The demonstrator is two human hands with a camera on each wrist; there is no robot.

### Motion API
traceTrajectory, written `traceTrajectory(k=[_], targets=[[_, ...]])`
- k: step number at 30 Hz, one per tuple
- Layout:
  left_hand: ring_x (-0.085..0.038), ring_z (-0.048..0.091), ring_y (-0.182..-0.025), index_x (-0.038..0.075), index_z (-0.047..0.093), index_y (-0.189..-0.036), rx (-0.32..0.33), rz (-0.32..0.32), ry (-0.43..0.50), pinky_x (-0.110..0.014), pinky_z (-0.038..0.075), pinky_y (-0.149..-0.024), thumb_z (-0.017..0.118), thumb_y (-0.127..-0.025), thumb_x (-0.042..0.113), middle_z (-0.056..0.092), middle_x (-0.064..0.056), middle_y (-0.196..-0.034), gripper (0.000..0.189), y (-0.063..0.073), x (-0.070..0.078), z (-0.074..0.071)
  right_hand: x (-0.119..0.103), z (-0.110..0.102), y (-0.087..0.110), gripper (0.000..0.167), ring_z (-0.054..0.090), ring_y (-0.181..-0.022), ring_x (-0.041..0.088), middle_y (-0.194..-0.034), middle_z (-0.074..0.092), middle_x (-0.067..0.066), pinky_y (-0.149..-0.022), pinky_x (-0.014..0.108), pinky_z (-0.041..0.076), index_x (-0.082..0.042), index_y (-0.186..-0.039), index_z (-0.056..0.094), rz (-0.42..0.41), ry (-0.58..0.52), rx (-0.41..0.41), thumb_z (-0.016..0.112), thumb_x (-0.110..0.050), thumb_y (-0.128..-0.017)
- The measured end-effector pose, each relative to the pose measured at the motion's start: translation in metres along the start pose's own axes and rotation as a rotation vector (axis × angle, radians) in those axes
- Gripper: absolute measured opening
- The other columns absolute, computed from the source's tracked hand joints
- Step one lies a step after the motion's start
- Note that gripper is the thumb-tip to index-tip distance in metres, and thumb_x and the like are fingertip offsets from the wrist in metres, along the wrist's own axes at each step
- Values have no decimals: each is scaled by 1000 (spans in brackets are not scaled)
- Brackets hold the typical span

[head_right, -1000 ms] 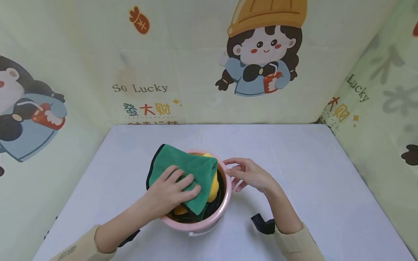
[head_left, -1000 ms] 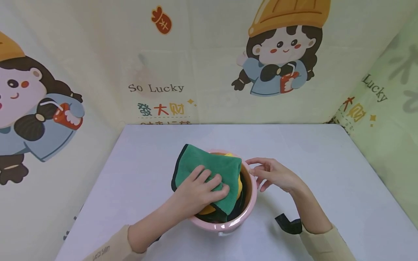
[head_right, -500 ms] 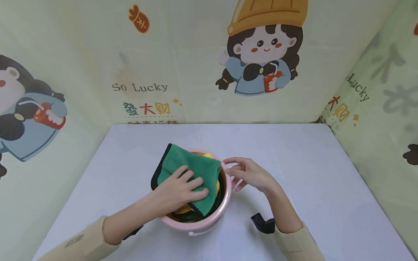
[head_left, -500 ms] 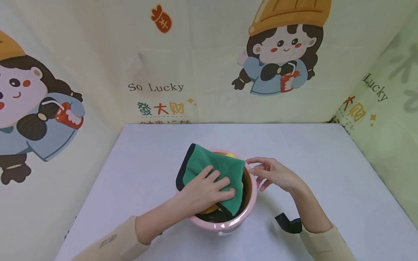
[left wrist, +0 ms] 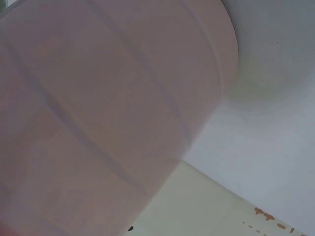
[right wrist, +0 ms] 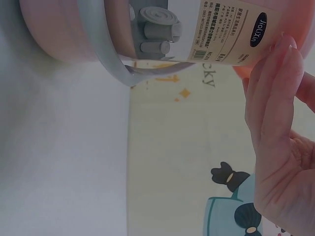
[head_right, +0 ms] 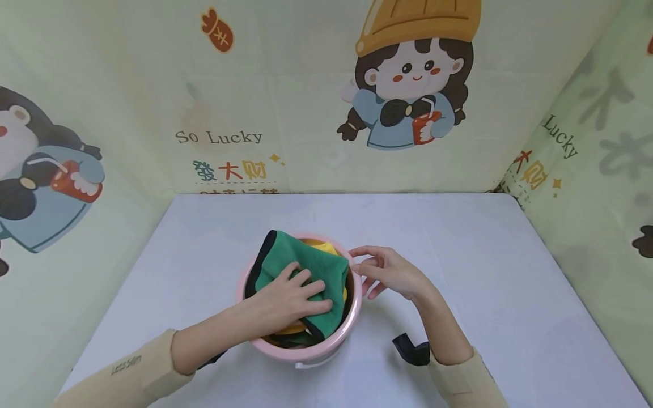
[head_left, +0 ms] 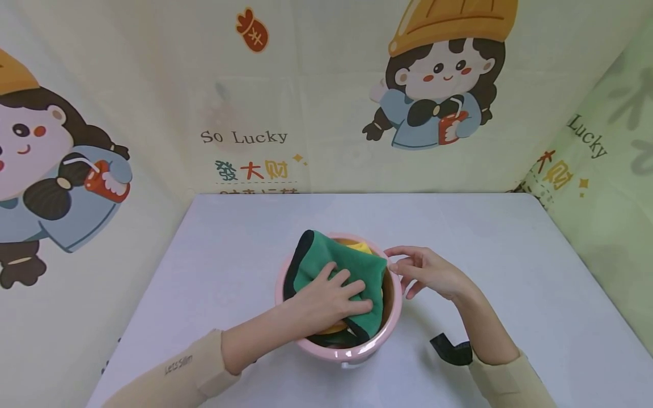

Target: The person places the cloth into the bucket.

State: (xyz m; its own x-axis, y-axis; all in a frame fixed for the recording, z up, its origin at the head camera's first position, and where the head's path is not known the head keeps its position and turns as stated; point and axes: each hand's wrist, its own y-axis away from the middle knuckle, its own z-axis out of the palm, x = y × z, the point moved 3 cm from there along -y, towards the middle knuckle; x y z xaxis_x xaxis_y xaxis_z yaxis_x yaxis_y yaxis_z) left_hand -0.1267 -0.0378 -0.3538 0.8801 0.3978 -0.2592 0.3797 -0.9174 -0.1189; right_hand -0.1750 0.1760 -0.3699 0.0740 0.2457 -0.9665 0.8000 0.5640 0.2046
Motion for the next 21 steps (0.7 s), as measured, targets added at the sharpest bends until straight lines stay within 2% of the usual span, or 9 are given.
traceTrajectory(k=[4,14,21], targets=[[-19,47,-100,35,50,-116,-36,4,10,-45,42,-90,62,-83,43,49,6,-114,36,-1,0,2,0,0,1,46,64,-62,19,-78,67,6,-55,38,56,6,-129,40,0,-3,4,54,-16,-92],[-19,42,-108,34,43,-131,-182,11,76,-46,38,-94,58,-82,52,43,3,-125,54,-2,0,11,0,1,0,45,64,-62,19,-81,67,7,-56,38,56,6,-128,41,-6,-3,-3,54,-16,-92],[-19,36,-114,30,39,-134,-267,22,191,-45,33,-100,58,-83,50,37,2,-131,58,-1,-1,16,1,0,-1,45,64,-62,19,-82,68,7,-56,38,56,6,-129,41,-9,5,-2,54,-16,-92]])
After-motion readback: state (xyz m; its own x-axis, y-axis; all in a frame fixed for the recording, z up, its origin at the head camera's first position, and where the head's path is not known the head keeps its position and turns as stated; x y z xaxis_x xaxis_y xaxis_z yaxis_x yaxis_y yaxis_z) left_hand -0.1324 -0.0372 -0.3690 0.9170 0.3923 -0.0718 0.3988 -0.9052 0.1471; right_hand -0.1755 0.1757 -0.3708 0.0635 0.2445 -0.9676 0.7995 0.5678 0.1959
